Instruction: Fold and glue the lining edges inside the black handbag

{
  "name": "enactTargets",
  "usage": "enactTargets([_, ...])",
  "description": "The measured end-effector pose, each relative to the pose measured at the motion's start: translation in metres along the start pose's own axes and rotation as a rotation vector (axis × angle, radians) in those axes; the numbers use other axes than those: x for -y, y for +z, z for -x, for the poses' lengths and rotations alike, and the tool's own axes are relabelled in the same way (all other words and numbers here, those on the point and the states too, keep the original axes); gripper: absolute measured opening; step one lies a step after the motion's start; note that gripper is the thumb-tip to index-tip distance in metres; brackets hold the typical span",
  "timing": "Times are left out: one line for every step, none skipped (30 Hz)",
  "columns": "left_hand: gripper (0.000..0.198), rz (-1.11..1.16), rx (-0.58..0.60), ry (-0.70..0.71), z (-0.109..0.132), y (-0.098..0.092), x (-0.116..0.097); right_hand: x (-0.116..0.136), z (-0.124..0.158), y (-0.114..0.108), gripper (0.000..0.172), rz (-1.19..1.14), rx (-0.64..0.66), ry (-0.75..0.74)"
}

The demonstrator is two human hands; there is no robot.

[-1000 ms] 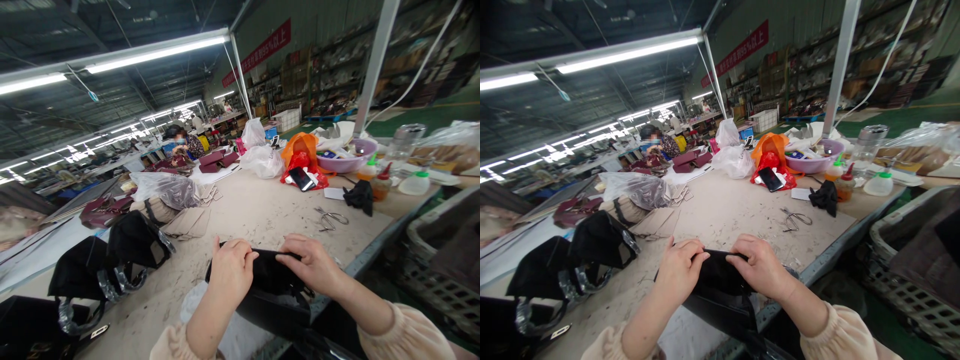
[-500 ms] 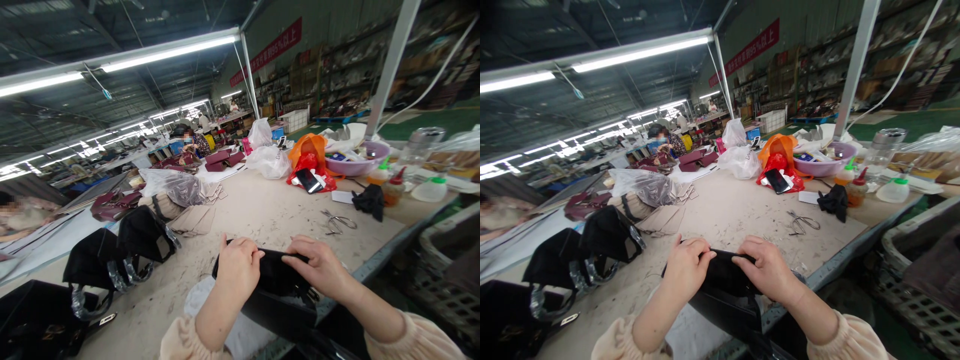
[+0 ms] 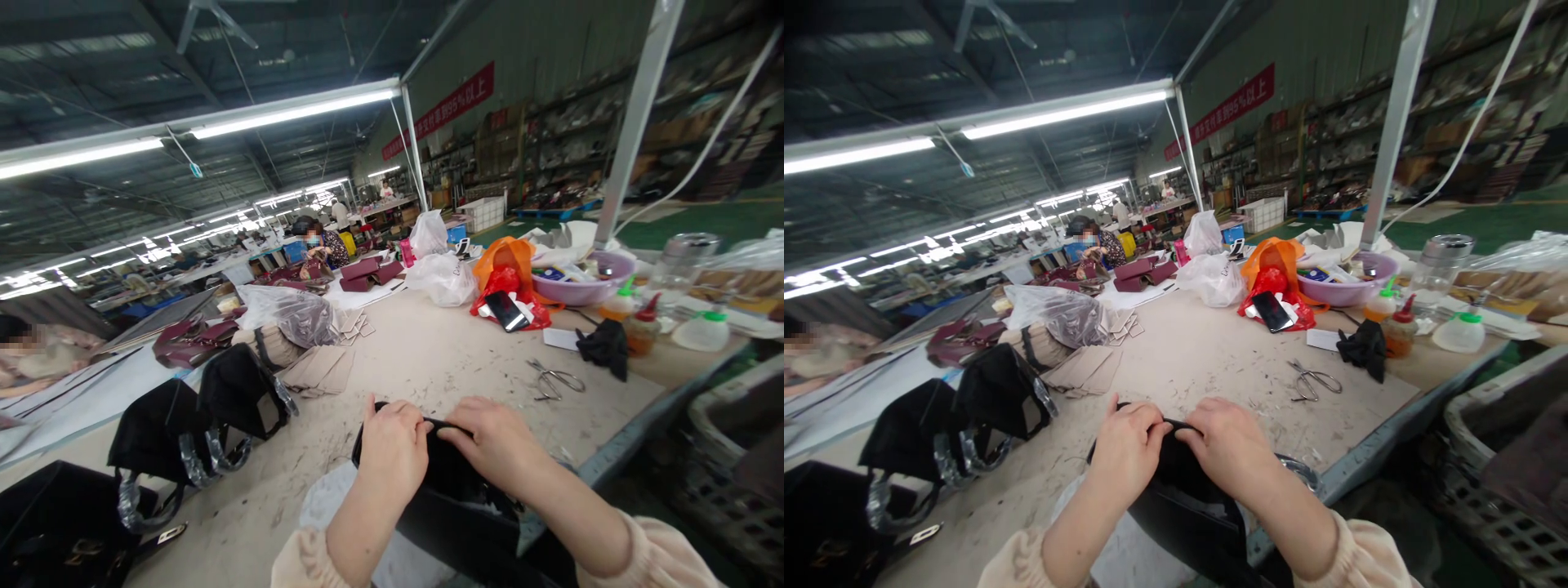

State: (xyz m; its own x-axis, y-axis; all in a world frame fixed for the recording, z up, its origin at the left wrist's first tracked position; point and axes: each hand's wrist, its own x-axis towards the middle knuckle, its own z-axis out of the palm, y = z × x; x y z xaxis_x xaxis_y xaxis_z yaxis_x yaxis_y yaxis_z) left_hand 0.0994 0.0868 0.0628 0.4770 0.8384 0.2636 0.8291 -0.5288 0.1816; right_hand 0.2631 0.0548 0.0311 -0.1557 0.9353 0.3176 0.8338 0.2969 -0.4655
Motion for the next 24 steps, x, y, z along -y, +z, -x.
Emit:
enactTargets([0.017, 0.002, 0.003, -0.004, 0.0, 0.0, 0.0, 0.001, -0.002, 0.002, 0.021, 0.024, 0.002, 0.004])
enactTargets([0.016, 0.01, 0.011, -0.006, 0.0, -0.001, 0.001, 0.001, -0.004, 0.004, 0.023, 0.041, -0.003, 0.005])
enactTargets([0.016, 0.025, 0.026, -0.005, -0.001, -0.002, 0.002, 0.0, -0.005, 0.005, 0.023, 0.05, -0.011, 0.001])
enactTargets([0.015, 0.042, 0.044, 0.0, -0.001, -0.004, 0.005, -0.001, -0.006, 0.005, 0.023, 0.055, -0.021, -0.008])
enactTargets([0.014, 0.058, 0.064, 0.008, -0.002, -0.006, 0.008, -0.003, -0.006, 0.005, 0.024, 0.057, -0.029, -0.019])
enactTargets([0.013, 0.067, 0.083, 0.015, -0.003, -0.008, 0.012, -0.005, -0.006, 0.005, 0.025, 0.058, -0.036, -0.03])
enactTargets([0.012, 0.07, 0.103, 0.023, -0.005, -0.011, 0.017, -0.007, -0.005, 0.004, 0.026, 0.057, -0.042, -0.039])
enactTargets([0.011, 0.069, 0.122, 0.03, -0.006, -0.013, 0.023, -0.008, -0.005, 0.003, 0.027, 0.055, -0.047, -0.045])
enactTargets([0.011, 0.069, 0.141, 0.035, -0.007, -0.015, 0.028, -0.01, -0.005, 0.003, 0.027, 0.051, -0.052, -0.049])
enactTargets([0.012, 0.073, 0.157, 0.039, -0.009, -0.017, 0.034, -0.011, -0.005, 0.002, 0.027, 0.045, -0.055, -0.053])
enactTargets([0.014, 0.083, 0.173, 0.046, -0.01, -0.018, 0.038, -0.012, -0.005, 0.002, 0.027, 0.039, -0.057, -0.057])
enactTargets([0.015, 0.097, 0.182, 0.054, -0.011, -0.019, 0.042, -0.012, -0.005, 0.002, 0.028, 0.033, -0.058, -0.06])
enactTargets([0.016, 0.113, 0.185, 0.061, -0.011, -0.019, 0.044, -0.012, -0.006, 0.002, 0.028, 0.027, -0.057, -0.062])
enactTargets([0.016, 0.127, 0.182, 0.065, -0.012, -0.019, 0.046, -0.012, -0.006, 0.003, 0.028, 0.021, -0.056, -0.064])
enactTargets([0.016, 0.136, 0.176, 0.067, -0.012, -0.018, 0.047, -0.012, -0.007, 0.003, 0.028, 0.014, -0.055, -0.066])
enactTargets([0.016, 0.138, 0.169, 0.067, -0.012, -0.017, 0.047, -0.013, -0.007, 0.003, 0.027, 0.008, -0.053, -0.068])
enactTargets([0.017, 0.135, 0.162, 0.064, -0.012, -0.016, 0.048, -0.013, -0.008, 0.002, 0.027, 0.002, -0.051, -0.07])
enactTargets([0.017, 0.127, 0.154, 0.061, -0.013, -0.015, 0.048, -0.013, -0.008, 0.002, 0.027, -0.003, -0.047, -0.072])
enactTargets([0.017, 0.116, 0.15, 0.06, -0.013, -0.013, 0.048, -0.013, -0.008, 0.002, 0.027, -0.008, -0.042, -0.072])
enactTargets([0.016, 0.102, 0.147, 0.06, -0.013, -0.012, 0.048, -0.013, -0.009, 0.002, 0.027, -0.01, -0.037, -0.072])
enactTargets([0.016, 0.087, 0.145, 0.06, -0.014, -0.01, 0.049, -0.013, -0.009, 0.001, 0.027, -0.009, -0.034, -0.068])
enactTargets([0.016, 0.072, 0.144, 0.058, -0.014, -0.009, 0.049, -0.014, -0.009, 0.001, 0.027, -0.008, -0.032, -0.065])
enactTargets([0.016, 0.055, 0.142, 0.055, -0.015, -0.008, 0.049, -0.014, -0.009, 0.002, 0.027, -0.005, -0.032, -0.063])
enactTargets([0.016, 0.039, 0.141, 0.051, -0.016, -0.007, 0.049, -0.014, -0.009, 0.002, 0.027, -0.002, -0.033, -0.062])
